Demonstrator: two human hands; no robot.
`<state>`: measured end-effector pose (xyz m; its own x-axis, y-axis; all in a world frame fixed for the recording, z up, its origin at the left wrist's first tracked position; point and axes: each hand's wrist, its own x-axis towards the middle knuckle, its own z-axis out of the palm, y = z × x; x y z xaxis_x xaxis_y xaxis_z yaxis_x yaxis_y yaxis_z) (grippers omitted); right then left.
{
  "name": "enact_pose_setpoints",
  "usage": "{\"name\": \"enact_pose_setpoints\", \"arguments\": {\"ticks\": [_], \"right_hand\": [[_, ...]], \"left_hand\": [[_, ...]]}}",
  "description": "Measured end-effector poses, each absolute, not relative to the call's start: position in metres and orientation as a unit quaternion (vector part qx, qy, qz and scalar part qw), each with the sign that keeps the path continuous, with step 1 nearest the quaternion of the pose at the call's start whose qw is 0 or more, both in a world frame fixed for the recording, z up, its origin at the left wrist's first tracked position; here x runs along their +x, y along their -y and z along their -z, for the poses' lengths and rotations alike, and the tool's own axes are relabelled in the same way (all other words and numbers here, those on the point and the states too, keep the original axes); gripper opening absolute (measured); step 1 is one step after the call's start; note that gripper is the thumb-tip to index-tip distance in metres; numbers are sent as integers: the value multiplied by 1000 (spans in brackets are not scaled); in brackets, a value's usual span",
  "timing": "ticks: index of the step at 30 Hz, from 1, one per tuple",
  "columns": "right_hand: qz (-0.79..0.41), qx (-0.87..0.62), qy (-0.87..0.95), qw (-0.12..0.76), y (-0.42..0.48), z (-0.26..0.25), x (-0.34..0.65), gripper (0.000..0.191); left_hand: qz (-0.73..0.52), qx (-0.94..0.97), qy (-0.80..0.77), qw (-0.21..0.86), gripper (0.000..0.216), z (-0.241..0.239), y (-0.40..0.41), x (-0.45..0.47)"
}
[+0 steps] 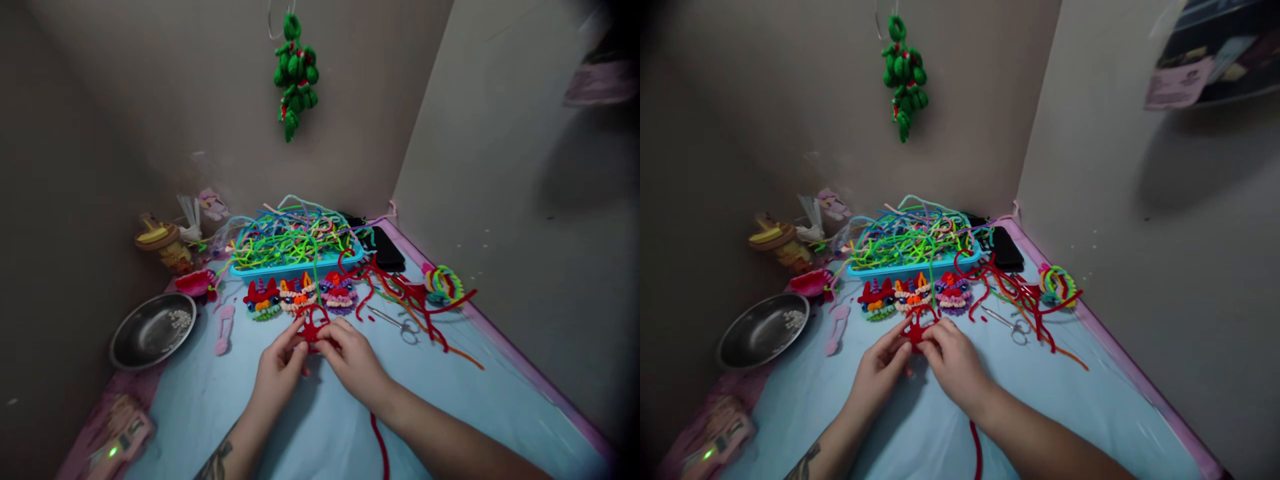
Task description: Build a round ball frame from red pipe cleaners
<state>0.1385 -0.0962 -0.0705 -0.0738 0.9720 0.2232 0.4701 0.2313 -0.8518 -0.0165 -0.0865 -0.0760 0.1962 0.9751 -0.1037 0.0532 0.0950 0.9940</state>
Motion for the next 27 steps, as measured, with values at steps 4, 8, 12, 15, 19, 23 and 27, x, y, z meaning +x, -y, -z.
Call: {"name": "enact_pose_setpoints", "arguments": {"ticks": [4,8,12,15,19,23,27], "right_hand": [[-307,-533,683,393,99,69,137,10],[-275,-527,695,406,99,71,138,12],[-257,-538,688,414,97,72,139,13],[-268,-543,681,412,97,71,138,13],[-293,-541,673,411,97,68,138,13],[-335,-526,656,425,96,65,139,15],[-375,-514,640,431,95,63,141,16]], "left_hand": [[-429,516,-491,555,46,72,84,-18],[-427,518,-508,540,38,70,85,-18],[-417,529,-509,536,37,71,85,-17],[-419,538,-509,525,33,73,85,-17],[-421,540,-516,515,28,74,84,-19],[-424,503,-523,542,29,73,83,-19],[-431,458,-510,587,31,72,82,-19]]}}
